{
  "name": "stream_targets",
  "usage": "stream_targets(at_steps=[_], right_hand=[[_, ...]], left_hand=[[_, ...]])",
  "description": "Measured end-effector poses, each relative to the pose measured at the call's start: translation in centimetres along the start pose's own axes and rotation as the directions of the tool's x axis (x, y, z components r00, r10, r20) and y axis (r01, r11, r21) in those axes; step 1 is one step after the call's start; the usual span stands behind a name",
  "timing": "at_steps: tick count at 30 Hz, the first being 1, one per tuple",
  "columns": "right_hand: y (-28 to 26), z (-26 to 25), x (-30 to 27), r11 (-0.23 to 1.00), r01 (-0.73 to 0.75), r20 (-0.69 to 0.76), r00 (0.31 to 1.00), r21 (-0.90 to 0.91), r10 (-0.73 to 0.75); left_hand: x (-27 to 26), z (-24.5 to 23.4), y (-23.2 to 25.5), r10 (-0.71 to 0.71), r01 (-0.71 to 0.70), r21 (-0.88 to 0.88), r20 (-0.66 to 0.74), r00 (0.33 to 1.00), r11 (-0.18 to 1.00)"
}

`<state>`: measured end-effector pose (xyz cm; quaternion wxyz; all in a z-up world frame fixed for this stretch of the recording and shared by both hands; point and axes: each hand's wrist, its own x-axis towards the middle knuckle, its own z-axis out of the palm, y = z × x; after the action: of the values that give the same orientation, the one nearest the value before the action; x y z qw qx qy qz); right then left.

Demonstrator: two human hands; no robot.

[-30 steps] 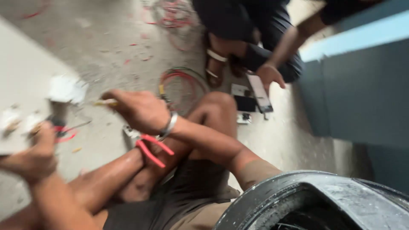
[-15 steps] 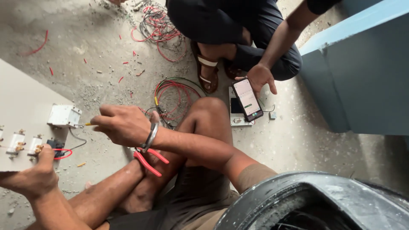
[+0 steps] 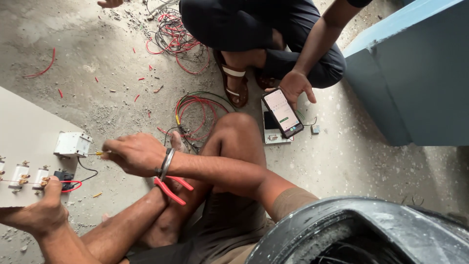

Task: Wiring an electrical board with switches and a socket while sitting on the floor.

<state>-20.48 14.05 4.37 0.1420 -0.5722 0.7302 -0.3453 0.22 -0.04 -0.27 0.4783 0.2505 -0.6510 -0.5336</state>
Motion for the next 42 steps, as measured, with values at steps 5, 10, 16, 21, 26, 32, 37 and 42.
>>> stream_targets(at_steps=[5,10,16,21,26,32,37,42], right_hand=[[-1.3,-1.8,0.4,0.996,0.073,-0.070,0.995,-0.044,-0.076],[0.1,0.0,0.2,0.993,-0.063,0.069,0.995,-0.104,0.071],[-1.4,-1.6,0.5,0.996,0.068,-0.034,0.997,-0.050,-0.070],[-1.1,-0.8,0.5,0.998,-0.060,0.089,0.994,-0.031,0.062],[-0.1,-0.3,0.2,0.996,-0.017,0.069,0.998,0.085,0.011],[0.1,0.1,-0.1,0.976,0.162,0.029,0.987,-0.148,-0.159],[0.2,0.9,0.0,0.984,0.098,0.045,0.995,-0.148,-0.093],[2.0,0.8,1.3,0.759,-0.440,0.356,0.889,0.480,0.290]], left_hand=[[-0.4,-0.7,-0.9,-0.020,0.020,0.009,-0.005,1.000,1.000],[0.2,0.1,0.4,-0.044,0.044,0.003,-0.014,0.999,0.999],[-1.2,-2.3,-2.8,-0.016,0.016,-0.002,0.017,1.000,1.000],[-1.2,-2.6,-2.7,-0.005,0.003,0.038,0.042,0.999,0.999],[-0.7,-1.8,-1.3,-0.047,0.046,0.026,0.036,0.998,0.999],[-0.5,-1.5,-0.9,-0.140,0.140,0.033,0.000,0.990,0.990],[-1.2,-2.5,-2.3,-0.184,0.185,0.033,-0.034,0.982,0.982],[-1.1,-2.5,-2.2,-0.130,0.128,0.063,0.024,0.991,0.990]])
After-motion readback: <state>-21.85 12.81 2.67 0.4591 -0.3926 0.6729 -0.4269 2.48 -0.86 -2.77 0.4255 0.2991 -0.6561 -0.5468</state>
